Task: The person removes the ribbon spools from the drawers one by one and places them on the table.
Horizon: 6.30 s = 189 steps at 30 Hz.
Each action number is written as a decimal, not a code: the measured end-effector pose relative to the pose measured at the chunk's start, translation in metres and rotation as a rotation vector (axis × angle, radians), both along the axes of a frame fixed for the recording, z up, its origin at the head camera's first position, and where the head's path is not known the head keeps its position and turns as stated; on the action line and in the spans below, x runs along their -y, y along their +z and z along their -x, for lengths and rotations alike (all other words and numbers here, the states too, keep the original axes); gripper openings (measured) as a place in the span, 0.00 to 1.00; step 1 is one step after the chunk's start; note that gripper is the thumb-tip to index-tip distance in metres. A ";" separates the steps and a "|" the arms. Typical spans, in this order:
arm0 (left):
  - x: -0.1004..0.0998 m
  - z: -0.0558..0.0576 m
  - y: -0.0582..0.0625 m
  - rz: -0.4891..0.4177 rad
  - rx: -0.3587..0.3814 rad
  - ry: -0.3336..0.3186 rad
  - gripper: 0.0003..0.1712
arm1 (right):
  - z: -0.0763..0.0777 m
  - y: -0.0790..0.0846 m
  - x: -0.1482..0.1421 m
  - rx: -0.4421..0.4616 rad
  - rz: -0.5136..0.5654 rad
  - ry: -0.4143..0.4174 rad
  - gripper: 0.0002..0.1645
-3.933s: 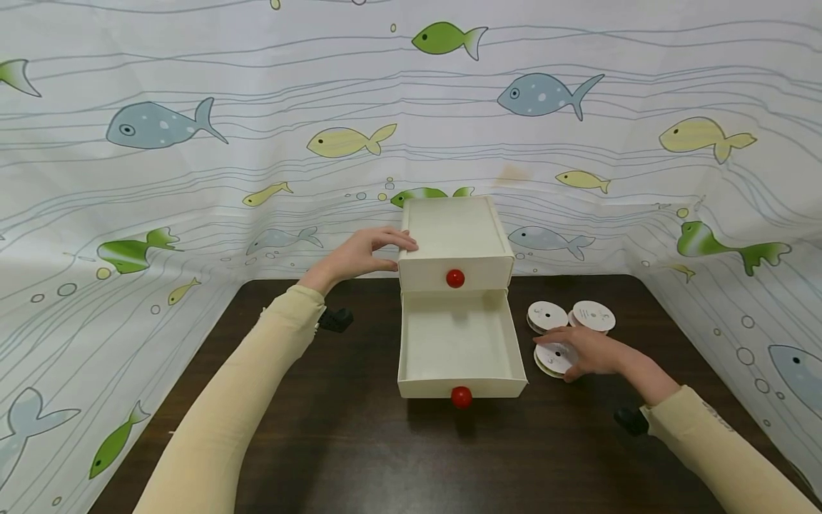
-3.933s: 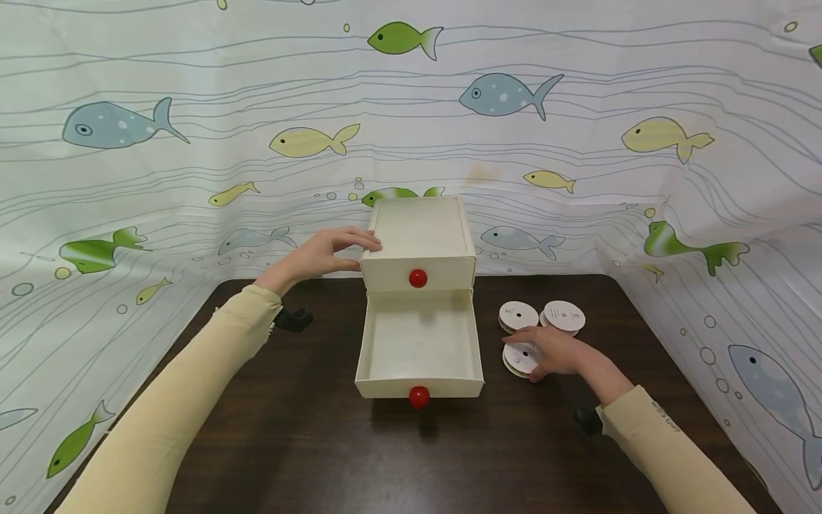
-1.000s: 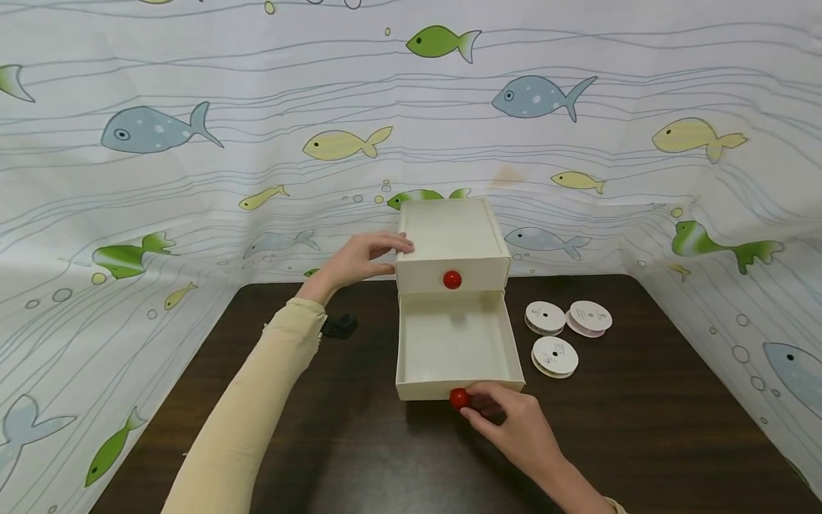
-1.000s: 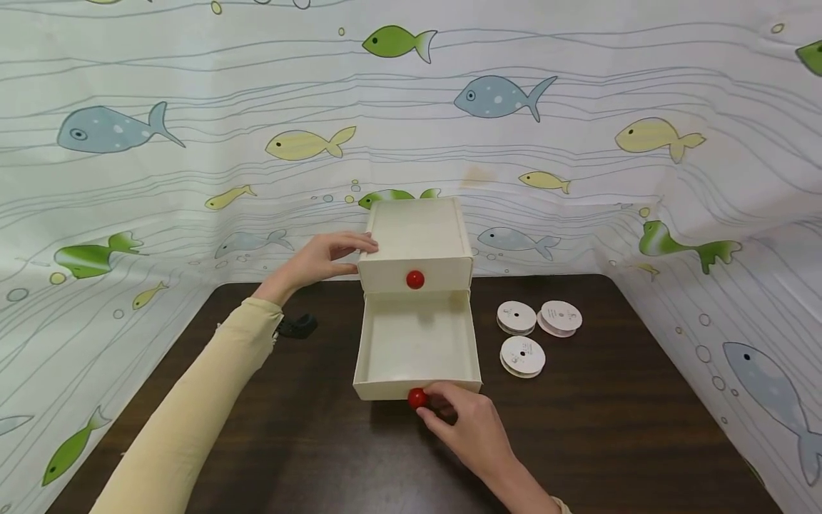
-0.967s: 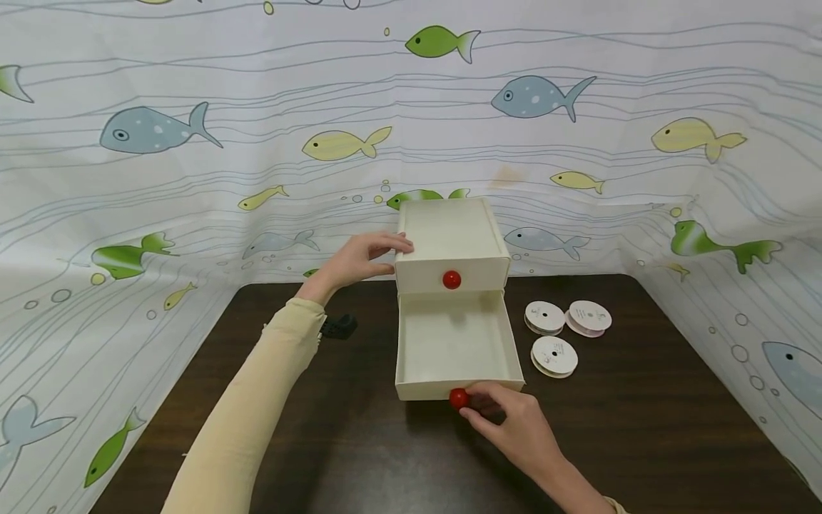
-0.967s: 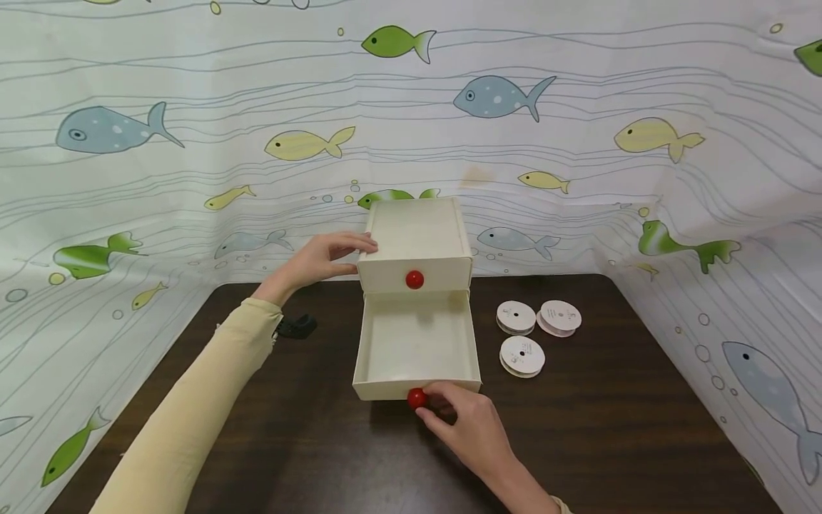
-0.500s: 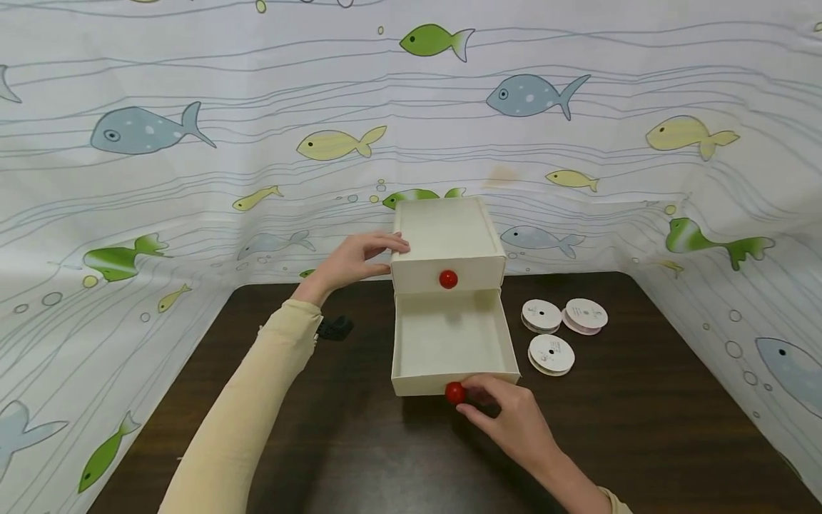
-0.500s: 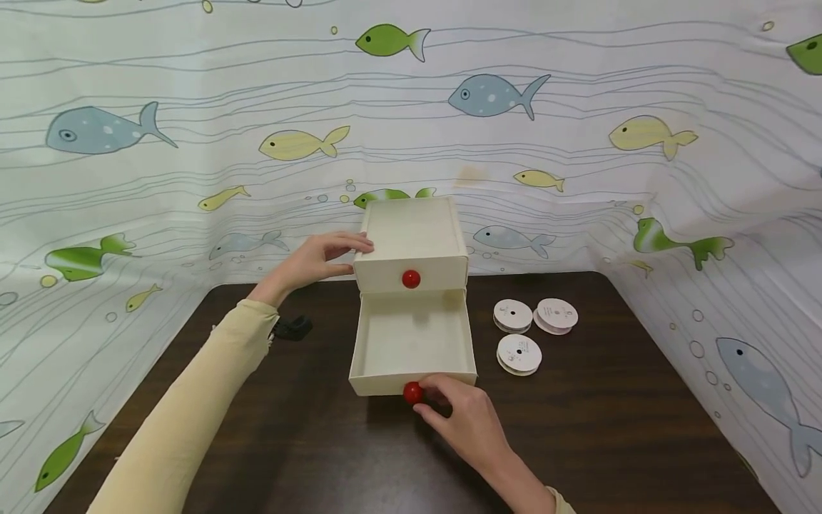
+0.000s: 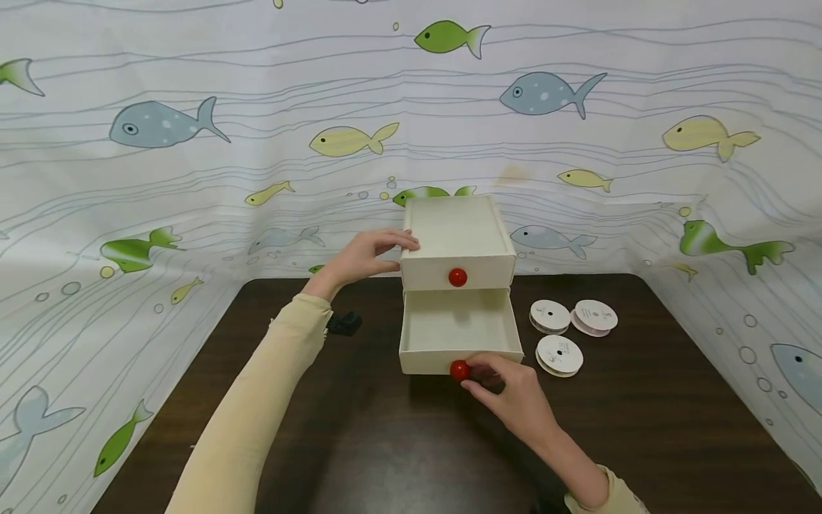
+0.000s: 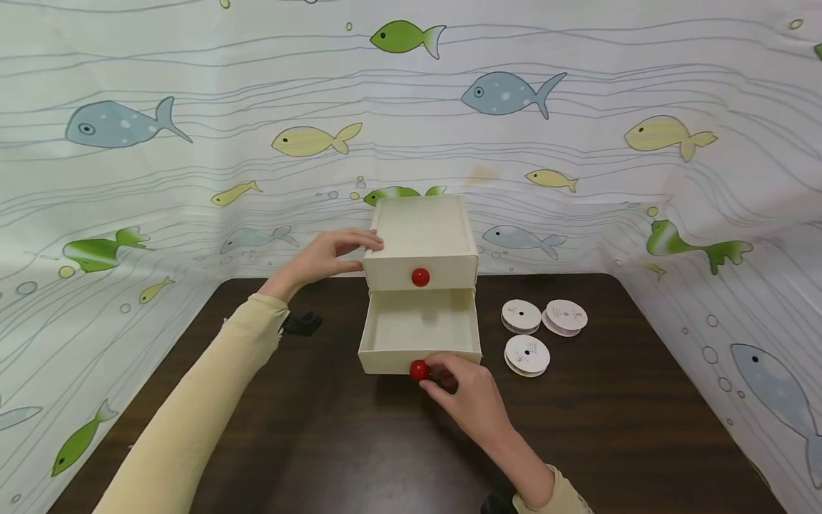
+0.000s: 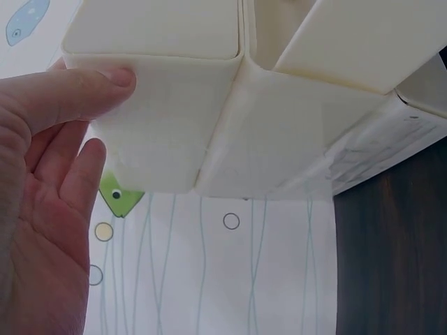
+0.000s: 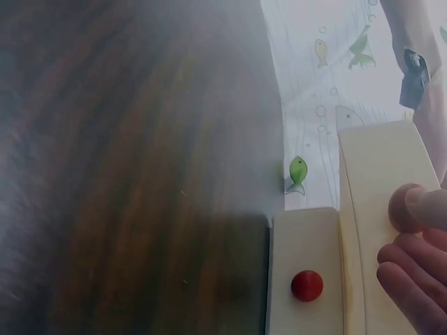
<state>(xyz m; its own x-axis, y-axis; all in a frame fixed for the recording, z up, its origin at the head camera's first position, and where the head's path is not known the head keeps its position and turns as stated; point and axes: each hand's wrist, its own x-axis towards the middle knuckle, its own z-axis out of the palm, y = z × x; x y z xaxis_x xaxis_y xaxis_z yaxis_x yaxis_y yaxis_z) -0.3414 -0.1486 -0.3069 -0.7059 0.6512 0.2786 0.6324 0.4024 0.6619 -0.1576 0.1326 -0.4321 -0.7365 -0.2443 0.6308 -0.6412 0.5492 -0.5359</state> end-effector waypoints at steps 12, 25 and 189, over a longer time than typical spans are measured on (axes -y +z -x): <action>-0.002 0.000 0.002 0.015 0.018 0.018 0.23 | 0.027 0.006 -0.002 0.085 0.037 -0.009 0.18; -0.001 0.003 0.000 0.005 0.007 -0.001 0.23 | 0.057 0.008 -0.002 0.098 0.033 0.007 0.17; -0.004 -0.001 -0.002 -0.039 -0.013 -0.005 0.22 | 0.041 -0.061 0.055 0.220 0.451 -0.407 0.17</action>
<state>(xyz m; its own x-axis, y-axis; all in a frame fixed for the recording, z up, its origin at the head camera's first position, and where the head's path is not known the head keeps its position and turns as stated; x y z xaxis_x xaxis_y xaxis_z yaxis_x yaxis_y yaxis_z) -0.3406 -0.1449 -0.3088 -0.6991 0.6429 0.3128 0.6428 0.3737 0.6687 -0.1989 0.0780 -0.4936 -0.8381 0.3353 0.4303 -0.2784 0.4155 -0.8659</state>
